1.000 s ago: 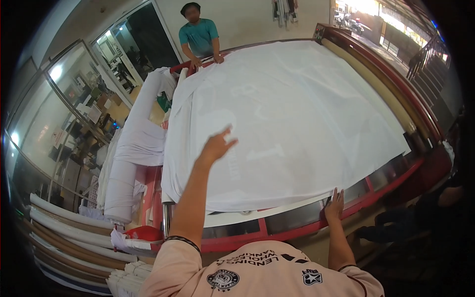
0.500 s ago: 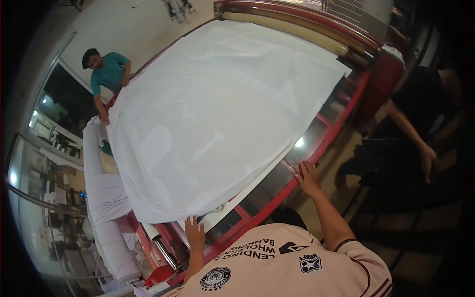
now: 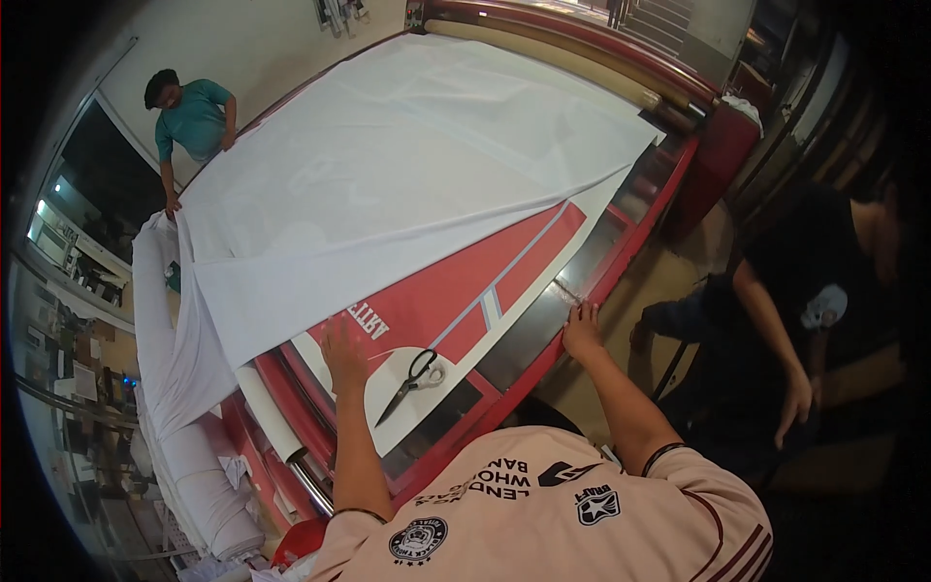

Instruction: Operate a large industrial laminating machine to process printed material and use scissors to cut the finished product.

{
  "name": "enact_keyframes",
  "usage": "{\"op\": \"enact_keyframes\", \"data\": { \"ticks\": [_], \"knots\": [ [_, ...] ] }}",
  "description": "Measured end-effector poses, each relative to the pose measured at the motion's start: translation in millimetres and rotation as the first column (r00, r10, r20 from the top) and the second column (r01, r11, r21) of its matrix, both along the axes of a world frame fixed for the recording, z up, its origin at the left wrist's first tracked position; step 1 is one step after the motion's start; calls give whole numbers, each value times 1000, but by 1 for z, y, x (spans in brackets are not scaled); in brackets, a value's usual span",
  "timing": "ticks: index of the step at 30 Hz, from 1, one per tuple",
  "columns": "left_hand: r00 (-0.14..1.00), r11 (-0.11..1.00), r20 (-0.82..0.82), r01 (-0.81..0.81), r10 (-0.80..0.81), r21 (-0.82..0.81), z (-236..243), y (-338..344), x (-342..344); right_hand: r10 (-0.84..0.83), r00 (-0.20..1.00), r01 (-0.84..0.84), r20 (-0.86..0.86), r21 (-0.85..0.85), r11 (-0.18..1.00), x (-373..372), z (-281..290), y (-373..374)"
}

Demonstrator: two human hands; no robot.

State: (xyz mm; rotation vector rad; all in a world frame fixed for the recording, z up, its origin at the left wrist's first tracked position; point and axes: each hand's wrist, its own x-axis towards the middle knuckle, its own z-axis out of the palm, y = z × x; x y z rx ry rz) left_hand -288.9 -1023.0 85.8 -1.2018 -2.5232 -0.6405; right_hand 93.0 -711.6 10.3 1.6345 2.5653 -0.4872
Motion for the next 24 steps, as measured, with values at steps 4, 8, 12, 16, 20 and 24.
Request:
{"op": "enact_keyframes", "data": {
  "ticks": [4, 8, 12, 16, 20, 24],
  "knots": [
    [992, 1000, 119, -28, 27, 6, 16, 40, -38, 75, 992, -74, 97, -12, 997, -7, 7, 7],
    [970, 999, 238, 33, -36, 17, -5, 46, -36, 78, 983, -67, 168, -68, 995, -12, 13, 10],
    [960, 997, 275, 40, -55, 60, -38, 19, 9, 76, 966, -68, 248, -39, 997, -16, 10, 12],
    [924, 990, 357, 123, -139, 66, -44, -15, 84, 133, 964, -142, 230, 24, 990, -9, 8, 17],
    [909, 973, 355, 229, -218, 11, -36, -20, 142, 115, 983, -110, -142, 45, 993, 20, 11, 19],
    [903, 953, 309, 302, -298, 38, -34, 25, 165, 26, 850, 117, -527, 235, 965, 90, -11, 20]
  ]
}}
